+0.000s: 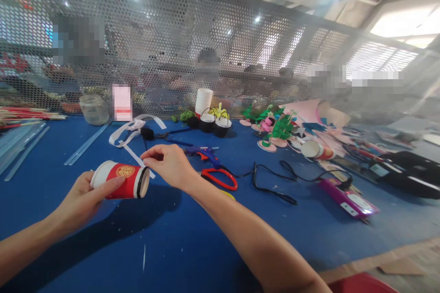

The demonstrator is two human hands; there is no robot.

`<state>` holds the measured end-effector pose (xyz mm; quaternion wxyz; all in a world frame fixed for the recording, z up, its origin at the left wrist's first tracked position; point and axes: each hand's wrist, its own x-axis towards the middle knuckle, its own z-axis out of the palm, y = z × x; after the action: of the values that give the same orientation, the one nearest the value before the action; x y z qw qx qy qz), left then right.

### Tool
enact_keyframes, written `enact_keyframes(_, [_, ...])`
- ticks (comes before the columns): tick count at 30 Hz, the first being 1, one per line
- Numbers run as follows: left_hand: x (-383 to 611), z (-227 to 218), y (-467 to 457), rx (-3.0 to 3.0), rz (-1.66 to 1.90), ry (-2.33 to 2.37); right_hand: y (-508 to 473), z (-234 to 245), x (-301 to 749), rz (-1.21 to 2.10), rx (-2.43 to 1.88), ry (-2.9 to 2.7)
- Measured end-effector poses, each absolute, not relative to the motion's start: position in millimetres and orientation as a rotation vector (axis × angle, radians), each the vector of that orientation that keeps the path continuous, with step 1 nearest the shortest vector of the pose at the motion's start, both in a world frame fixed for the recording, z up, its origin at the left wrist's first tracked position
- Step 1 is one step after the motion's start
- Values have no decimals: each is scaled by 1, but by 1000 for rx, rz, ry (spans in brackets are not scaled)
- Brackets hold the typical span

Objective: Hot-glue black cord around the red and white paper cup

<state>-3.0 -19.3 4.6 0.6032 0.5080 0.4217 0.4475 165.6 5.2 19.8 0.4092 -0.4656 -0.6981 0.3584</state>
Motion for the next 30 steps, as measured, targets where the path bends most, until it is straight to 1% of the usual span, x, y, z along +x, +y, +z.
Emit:
enact_keyframes(9, [0, 9, -20, 1028, 1073, 940, 9, 15, 166, 969, -1160, -1752])
enact_keyframes(19, [1, 11, -21, 1004, 1092, 924, 13, 8, 165, 959, -1197, -1791])
enact_keyframes(22, [0, 11, -20, 998, 1090, 909, 14, 7, 166, 861, -1253, -1864])
enact_keyframes(26, [1, 14, -16, 898, 1143, 929, 9, 12, 166, 590, -1357, -1933])
enact_keyframes(28, [1, 15, -13, 847, 1177, 953, 4, 16, 166, 556, -1318, -1940])
enact_keyframes(30, [1, 15, -11, 812, 1189, 966, 0, 19, 165, 600, -1233, -1970])
